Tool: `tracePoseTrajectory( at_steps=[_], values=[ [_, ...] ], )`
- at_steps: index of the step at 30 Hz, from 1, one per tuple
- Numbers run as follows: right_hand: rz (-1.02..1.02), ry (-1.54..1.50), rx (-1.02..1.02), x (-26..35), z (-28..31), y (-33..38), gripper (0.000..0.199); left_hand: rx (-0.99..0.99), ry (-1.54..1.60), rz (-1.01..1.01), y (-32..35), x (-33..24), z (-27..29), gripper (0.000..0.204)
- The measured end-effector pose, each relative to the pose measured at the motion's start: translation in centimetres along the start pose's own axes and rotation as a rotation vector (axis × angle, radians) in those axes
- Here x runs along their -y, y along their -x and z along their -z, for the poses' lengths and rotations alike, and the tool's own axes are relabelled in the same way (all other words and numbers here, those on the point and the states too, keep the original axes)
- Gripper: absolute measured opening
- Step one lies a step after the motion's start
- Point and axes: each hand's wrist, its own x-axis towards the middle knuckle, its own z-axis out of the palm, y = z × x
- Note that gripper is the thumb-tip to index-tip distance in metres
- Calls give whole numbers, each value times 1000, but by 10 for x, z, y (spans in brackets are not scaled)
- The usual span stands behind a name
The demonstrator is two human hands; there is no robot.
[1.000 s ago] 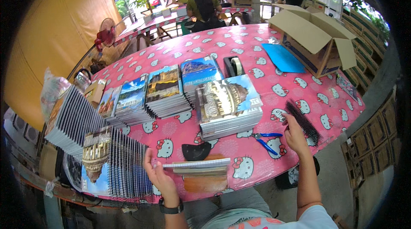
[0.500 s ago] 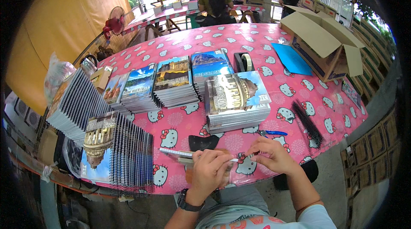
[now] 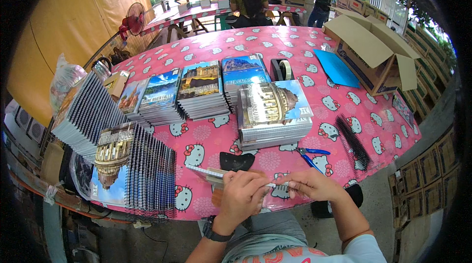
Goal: The person binds notebooks by manually threading spiral wires through the pre-punched holes in a stack of covers and pages on a table. The person handles several spiral-bound books one by one, ensuring the coil is properly inserted and the stack is organized.
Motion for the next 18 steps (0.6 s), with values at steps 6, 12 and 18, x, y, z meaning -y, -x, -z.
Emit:
tracePoseTrajectory(
  at_steps=[6, 12, 18],
  values=[
    [-50, -50, -43, -33, 0, -42, 37, 178, -192, -11, 5, -1, -1, 19],
    [496, 839, -105, -106, -41, -116, 50, 130, -152, -35, 0, 0, -8, 17],
    [320, 425, -77, -79, -24, -92, 45, 54, -82, 4, -7, -5, 2, 17]
  ],
)
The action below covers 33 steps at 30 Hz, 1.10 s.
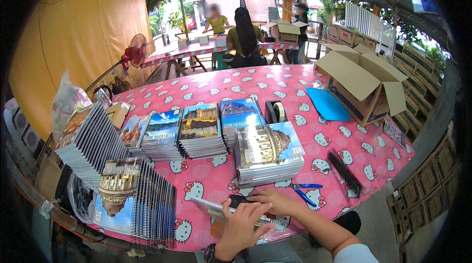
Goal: The person binds notebooks by manually threading spiral wires through the pre-punched holes in a stack of covers and pages on a table. The person handles several spiral-bound books one by one, ensuring the coil is properly inserted and the stack is organized.
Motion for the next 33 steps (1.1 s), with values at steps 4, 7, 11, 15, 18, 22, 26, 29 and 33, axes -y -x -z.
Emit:
tracePoseTrajectory(
  at_steps=[4, 7, 11, 15, 18, 22, 26, 29, 33],
  values=[
    [-122, 93, -161, 15, 48, 58, 48, 169, -57, -43, 6, 17, -3, 19],
    [-312, 583, -112, 32, 56, 73, 38, 159, -38, -45, 3, 15, 0, 18],
    [-212, 578, 131, 46, 24, 55, 50, 152, -12, -66, 1, 22, 3, 17],
    [-246, 665, 50, 42, 12, 51, 71, 66, 83, -19, -3, 8, 14, 16],
    [-316, 509, 118, 27, 19, 61, 77, 192, 46, -76, 1, 19, 13, 15],
    [-334, 428, 198, 26, 32, 55, 83, 198, -36, -49, 2, 23, 12, 13],
    [-313, 439, 192, 21, 40, 54, 89, 184, -17, -66, 1, 23, 11, 13],
    [-349, 478, 218, 24, 45, 55, 95, 22, 86, -50, -3, 16, 9, 13],
    [-378, 512, 263, 17, 43, 57, 99, 115, 13, -72, 3, 30, 6, 15]
  ],
)
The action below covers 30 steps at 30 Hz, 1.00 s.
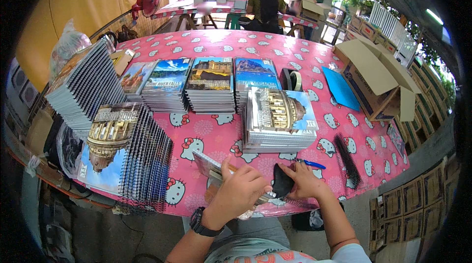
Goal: The person binds notebooks by manually threading spiral wires through the pre-punched holes in a stack of covers and pages on a table. The person handles several spiral-bound books one by one, ensuring the coil is properly inserted and the stack is organized.
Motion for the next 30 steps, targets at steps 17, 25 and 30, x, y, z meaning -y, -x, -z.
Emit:
tracePoseTrajectory(
  at_steps=[17, 25, 30],
  values=[
    [470, -1372, 39, 30, 42, -15, 54, -127, -75, 179, 21, 18, 14, 24],
    [411, -1024, -18, 30, 53, -19, 50, -139, -72, 175, 14, 12, 13, 21],
    [485, -1211, -73, 39, 54, -23, 45, -178, -74, 164, 17, 14, 10, 45]
  ],
)
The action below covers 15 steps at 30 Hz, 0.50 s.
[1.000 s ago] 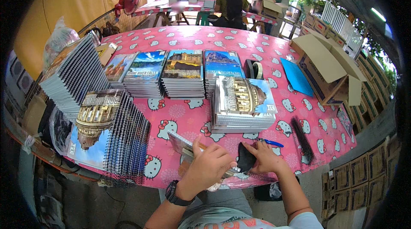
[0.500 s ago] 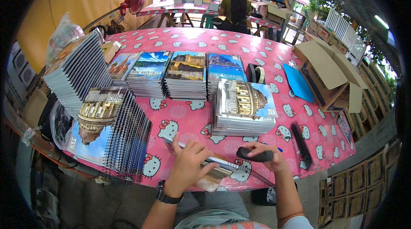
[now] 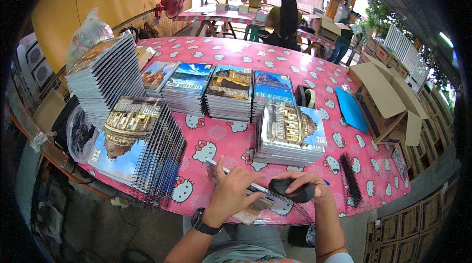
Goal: The person binds notebooks by manually threading spiral wires through the pre-punched holes in a stack of covers and pages on a table. The person handles several spiral-bound books one by one, ensuring the coil is properly inserted and the stack is organized.
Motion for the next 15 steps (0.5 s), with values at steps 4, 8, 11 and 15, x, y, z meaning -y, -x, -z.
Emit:
tracePoseTrajectory(
  at_steps=[4, 8, 11, 15],
  values=[
    [-96, 351, -12, -10, 7, -16, 50, -5, 51, 52, 1, -1, 3, 67],
    [-25, 3, 37, 0, -11, -17, 46, 44, 84, 76, 3, 0, 1, 80],
    [-145, 333, -82, -9, 3, -26, 45, -12, 8, 91, 1, -1, 5, 88],
    [57, 165, 72, -4, -13, -32, 38, -222, -43, 156, 15, 8, 5, 100]
  ],
)
